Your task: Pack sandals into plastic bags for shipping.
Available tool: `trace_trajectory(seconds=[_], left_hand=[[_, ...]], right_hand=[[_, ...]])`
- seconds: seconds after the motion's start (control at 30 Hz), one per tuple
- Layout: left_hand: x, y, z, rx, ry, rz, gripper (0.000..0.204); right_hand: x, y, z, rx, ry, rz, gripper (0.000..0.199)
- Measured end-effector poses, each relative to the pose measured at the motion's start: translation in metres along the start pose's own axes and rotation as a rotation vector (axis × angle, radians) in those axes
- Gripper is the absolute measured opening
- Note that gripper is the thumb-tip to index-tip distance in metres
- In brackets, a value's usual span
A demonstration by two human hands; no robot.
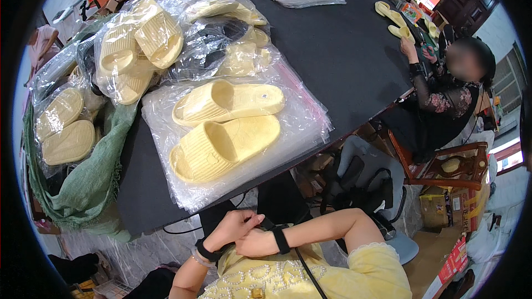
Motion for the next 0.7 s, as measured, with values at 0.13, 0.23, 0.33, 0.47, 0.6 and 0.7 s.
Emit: trace_trajectory(seconds=[0.13, 0.23, 0.33, 0.47, 0.6, 0.7], left_hand=[[0.023, 0.011, 0.019, 0.597, -0.160, 0.359, 0.017], [0.056, 0.015, 0.044, 0.908, -0.578, -0.252, 0.018], [0.078, -0.011, 0.037, 0.681, -0.506, -0.263, 0.033], [0.067, -0.039, 0.025, 0.783, -0.473, -0.415, 0.031], [0.046, -0.055, 0.021, 0.708, -0.289, -0.532, 0.032], [0.042, -0.053, 0.021, 0.601, -0.164, -0.474, 0.029]], right_hand=[[0.040, 0.019, 0.000, 0.132, -0.036, -0.285, 0.015], [0.065, 0.054, -0.001, -0.060, -0.437, -0.157, 0.016], [0.081, 0.047, -0.003, -0.047, -0.311, -0.002, 0.022], [0.088, 0.015, -0.012, -0.284, -0.547, -0.085, 0.035], [0.098, -0.032, 0.005, -0.196, -0.752, -0.183, 0.027], [0.093, -0.047, 0.010, -0.091, -0.912, -0.220, 0.027]])
Point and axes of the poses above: each hand's wrist, its own z-axis away from the middle knuckle, its own y-axis out of the back of the hand, x = y × z, the point moved 2 cm from there along -z, towards the middle knuckle, and after that the axes turned 3 degrees about x, right-handed, at the moved point
